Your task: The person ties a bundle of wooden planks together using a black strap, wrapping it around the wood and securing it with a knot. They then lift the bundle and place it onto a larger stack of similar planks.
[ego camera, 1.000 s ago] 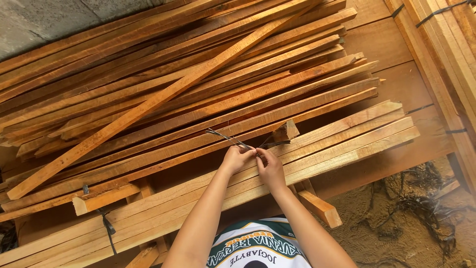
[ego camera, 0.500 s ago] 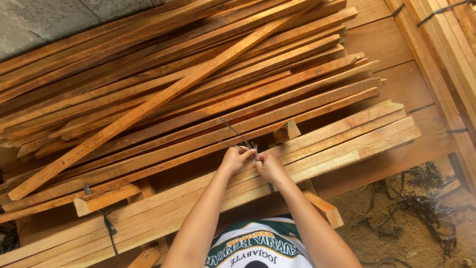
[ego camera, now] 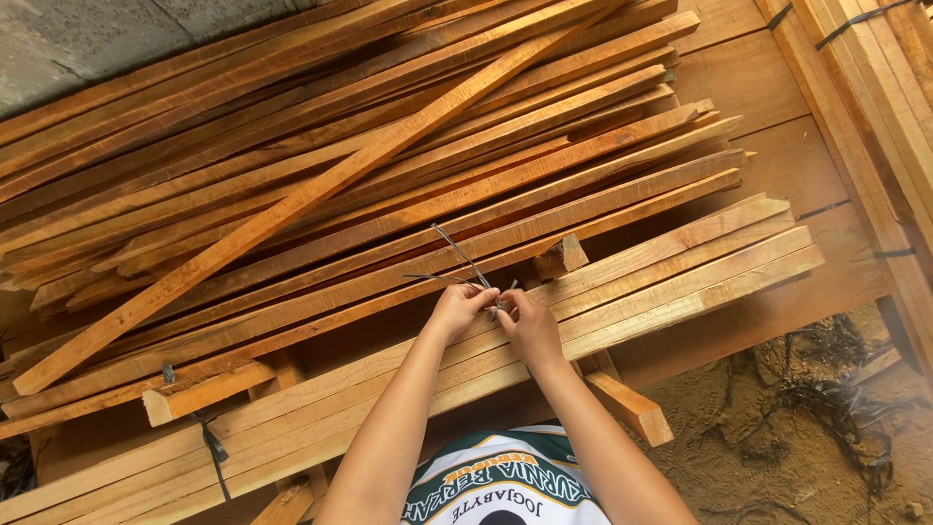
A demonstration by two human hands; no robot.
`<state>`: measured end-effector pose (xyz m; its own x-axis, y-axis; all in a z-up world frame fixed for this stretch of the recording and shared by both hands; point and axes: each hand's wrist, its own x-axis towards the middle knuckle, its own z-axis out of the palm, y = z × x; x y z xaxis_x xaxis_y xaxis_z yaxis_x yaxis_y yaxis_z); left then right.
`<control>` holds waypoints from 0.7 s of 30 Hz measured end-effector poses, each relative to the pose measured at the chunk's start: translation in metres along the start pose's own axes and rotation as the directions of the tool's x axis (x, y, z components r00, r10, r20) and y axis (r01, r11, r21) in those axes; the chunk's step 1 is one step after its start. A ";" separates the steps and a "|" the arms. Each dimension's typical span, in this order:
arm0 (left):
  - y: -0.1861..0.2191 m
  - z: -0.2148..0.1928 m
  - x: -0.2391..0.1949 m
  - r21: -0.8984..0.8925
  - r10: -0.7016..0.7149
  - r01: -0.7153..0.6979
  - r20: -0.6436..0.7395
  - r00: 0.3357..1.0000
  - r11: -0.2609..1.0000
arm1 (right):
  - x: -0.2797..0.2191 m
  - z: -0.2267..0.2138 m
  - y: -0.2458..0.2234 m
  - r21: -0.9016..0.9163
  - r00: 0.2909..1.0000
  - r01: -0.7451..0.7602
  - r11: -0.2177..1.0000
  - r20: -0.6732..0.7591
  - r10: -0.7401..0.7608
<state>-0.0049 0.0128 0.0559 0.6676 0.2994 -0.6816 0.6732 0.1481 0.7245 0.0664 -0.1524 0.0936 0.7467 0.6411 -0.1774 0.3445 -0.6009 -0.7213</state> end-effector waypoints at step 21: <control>-0.040 0.037 0.052 0.297 0.103 0.034 -0.434 0.895 0.954 | -0.025 0.001 0.003 -0.066 0.890 0.377 0.924 -0.249 -0.381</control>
<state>0.0141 -0.0127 -0.0123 0.5290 0.6921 -0.4910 0.7598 -0.1286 0.6373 0.0479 -0.1693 0.0950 0.6755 0.6806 0.2836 0.6370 -0.3449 -0.6894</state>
